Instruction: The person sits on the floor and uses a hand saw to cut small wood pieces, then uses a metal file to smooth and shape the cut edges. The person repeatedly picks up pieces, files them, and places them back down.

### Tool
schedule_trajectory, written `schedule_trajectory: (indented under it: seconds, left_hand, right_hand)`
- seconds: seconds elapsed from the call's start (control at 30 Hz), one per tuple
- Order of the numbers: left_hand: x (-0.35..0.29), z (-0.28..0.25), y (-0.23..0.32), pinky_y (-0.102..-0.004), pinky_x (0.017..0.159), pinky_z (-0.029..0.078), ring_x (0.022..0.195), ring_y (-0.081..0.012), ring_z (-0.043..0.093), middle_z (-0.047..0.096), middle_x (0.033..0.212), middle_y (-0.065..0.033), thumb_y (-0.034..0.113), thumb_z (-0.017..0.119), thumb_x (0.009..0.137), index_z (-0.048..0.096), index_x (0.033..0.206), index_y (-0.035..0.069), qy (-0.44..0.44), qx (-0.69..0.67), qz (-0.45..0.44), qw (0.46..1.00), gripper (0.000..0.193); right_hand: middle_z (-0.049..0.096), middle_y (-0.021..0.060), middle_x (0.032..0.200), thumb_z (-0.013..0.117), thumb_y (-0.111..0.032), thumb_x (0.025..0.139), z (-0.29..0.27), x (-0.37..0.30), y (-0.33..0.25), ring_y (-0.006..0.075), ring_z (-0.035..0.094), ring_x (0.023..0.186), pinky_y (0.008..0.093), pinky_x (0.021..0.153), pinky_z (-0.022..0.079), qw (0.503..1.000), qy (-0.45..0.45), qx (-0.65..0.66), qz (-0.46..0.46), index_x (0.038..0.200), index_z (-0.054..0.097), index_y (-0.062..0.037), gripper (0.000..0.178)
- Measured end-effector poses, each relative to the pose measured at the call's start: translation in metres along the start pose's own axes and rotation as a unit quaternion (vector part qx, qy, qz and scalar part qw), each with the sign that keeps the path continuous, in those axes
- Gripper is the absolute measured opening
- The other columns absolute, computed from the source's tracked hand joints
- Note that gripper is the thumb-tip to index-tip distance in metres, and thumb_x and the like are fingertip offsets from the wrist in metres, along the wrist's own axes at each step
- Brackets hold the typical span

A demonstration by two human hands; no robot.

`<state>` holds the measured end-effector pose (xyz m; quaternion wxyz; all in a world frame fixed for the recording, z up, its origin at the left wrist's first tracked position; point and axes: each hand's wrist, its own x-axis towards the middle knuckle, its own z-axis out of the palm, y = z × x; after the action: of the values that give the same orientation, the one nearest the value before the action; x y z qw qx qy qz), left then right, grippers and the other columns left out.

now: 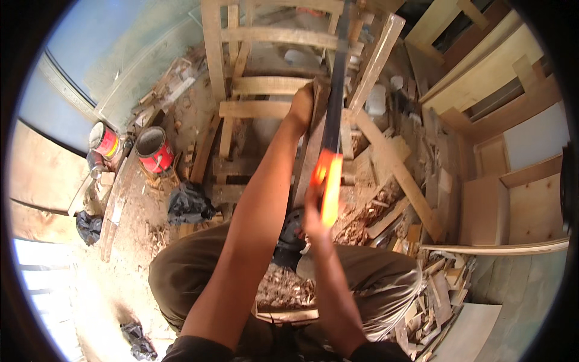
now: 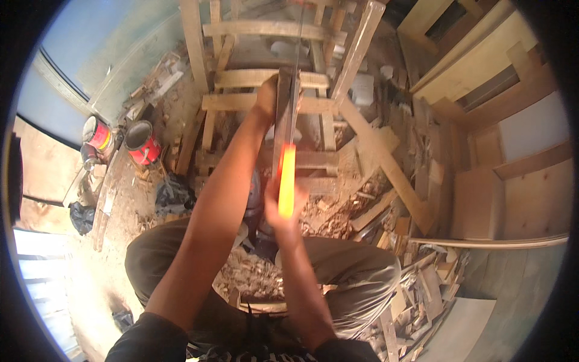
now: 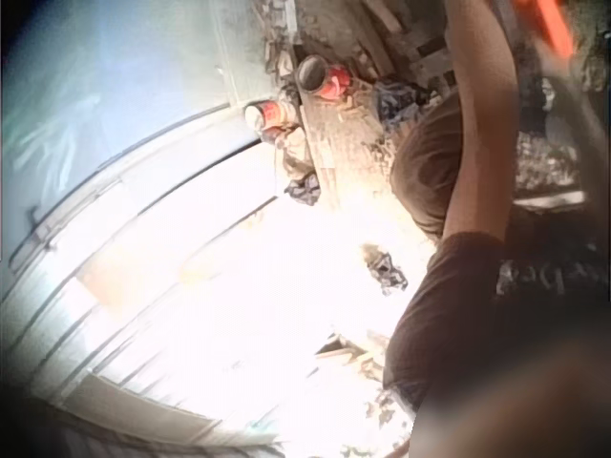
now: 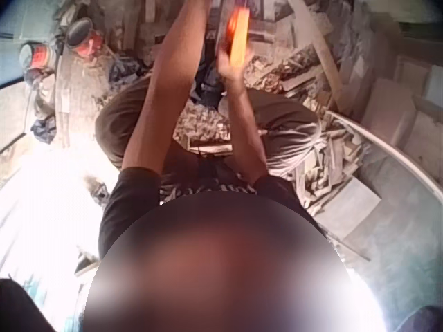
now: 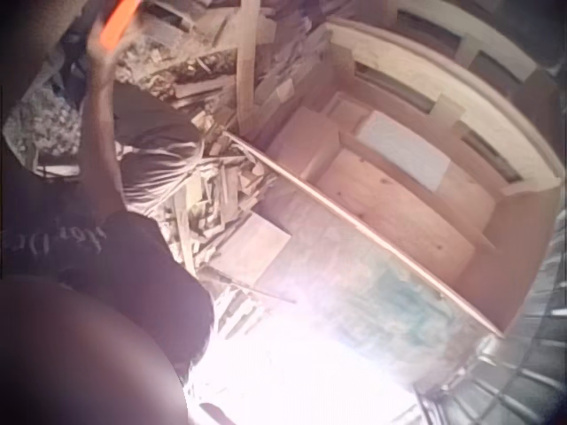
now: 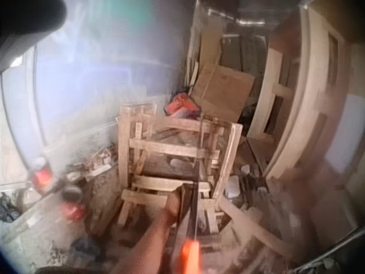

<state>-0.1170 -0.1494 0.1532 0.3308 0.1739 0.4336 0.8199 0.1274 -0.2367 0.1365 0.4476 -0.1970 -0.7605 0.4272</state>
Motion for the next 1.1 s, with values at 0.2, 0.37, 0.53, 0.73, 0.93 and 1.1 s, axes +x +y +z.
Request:
schedule_trajectory:
  seconds: [0.2,0.37,0.53,0.73,0.93,1.1]
  left_hand:
    - [0.014,0.004,-0.004,-0.0371,0.055,0.047,0.058,-0.0230,0.055,0.059,0.074,-0.0116,0.032,0.034,0.103,0.057,0.094,0.006,-0.011,0.048,0.011,0.999,0.036]
    - [-0.008,0.003,0.018,-0.0375,0.069,0.053,0.077,-0.0232,0.064,0.068,0.096,-0.0112,0.039,0.031,0.106,0.063,0.123,0.005,-0.017,0.015,-0.036,0.999,0.049]
    - [-0.054,0.016,0.050,-0.0365,0.060,0.046,0.062,-0.0219,0.055,0.056,0.071,-0.0073,0.042,0.028,0.104,0.058,0.089,0.008,0.015,-0.040,-0.012,0.999,0.047]
    - [-0.087,0.033,0.040,-0.0370,0.058,0.045,0.062,-0.0207,0.055,0.057,0.073,-0.0065,0.035,0.033,0.103,0.057,0.090,0.010,-0.014,-0.038,0.022,0.999,0.038]
    - [-0.120,0.064,0.021,-0.0370,0.062,0.050,0.065,-0.0206,0.059,0.062,0.079,-0.0065,0.034,0.035,0.104,0.060,0.098,0.008,-0.028,-0.013,0.037,0.999,0.037]
    - [-0.141,0.078,0.021,-0.0347,0.067,0.052,0.074,-0.0187,0.062,0.064,0.085,-0.0049,0.032,0.040,0.103,0.062,0.102,0.006,-0.013,-0.070,0.025,0.997,0.034]
  right_hand:
    - [0.055,0.0046,0.061,0.068,0.001,0.075,-0.056,-0.130,-0.002,0.0185,0.058,0.054,0.0319,0.058,0.048,0.995,-0.064,-0.066,0.035,0.070,0.058,-0.0078,0.013]
    - [0.054,0.0042,0.061,0.071,0.000,0.080,-0.085,-0.144,-0.040,0.0141,0.051,0.047,0.0291,0.048,0.042,0.990,-0.070,-0.003,0.125,0.073,0.057,-0.0057,0.017]
    - [0.064,0.0071,0.073,0.074,-0.009,0.081,-0.119,-0.152,-0.104,0.0165,0.063,0.059,0.0301,0.058,0.051,0.997,-0.036,0.049,0.050,0.094,0.056,-0.0029,0.023]
    - [0.063,0.0067,0.066,0.069,-0.008,0.079,-0.154,-0.147,-0.156,0.0186,0.064,0.052,0.0305,0.054,0.053,0.998,-0.030,-0.044,0.019,0.090,0.059,0.0011,0.018]
    - [0.064,0.0071,0.068,0.066,-0.012,0.092,-0.141,-0.053,-0.198,0.0093,0.061,0.061,0.0286,0.058,0.050,0.996,0.039,0.040,0.072,0.098,0.064,0.0035,0.017]
    - [0.061,0.0051,0.068,0.065,-0.011,0.093,-0.136,-0.026,-0.188,0.0060,0.058,0.066,0.0272,0.062,0.049,0.989,0.025,0.068,0.129,0.099,0.065,0.0038,0.016]
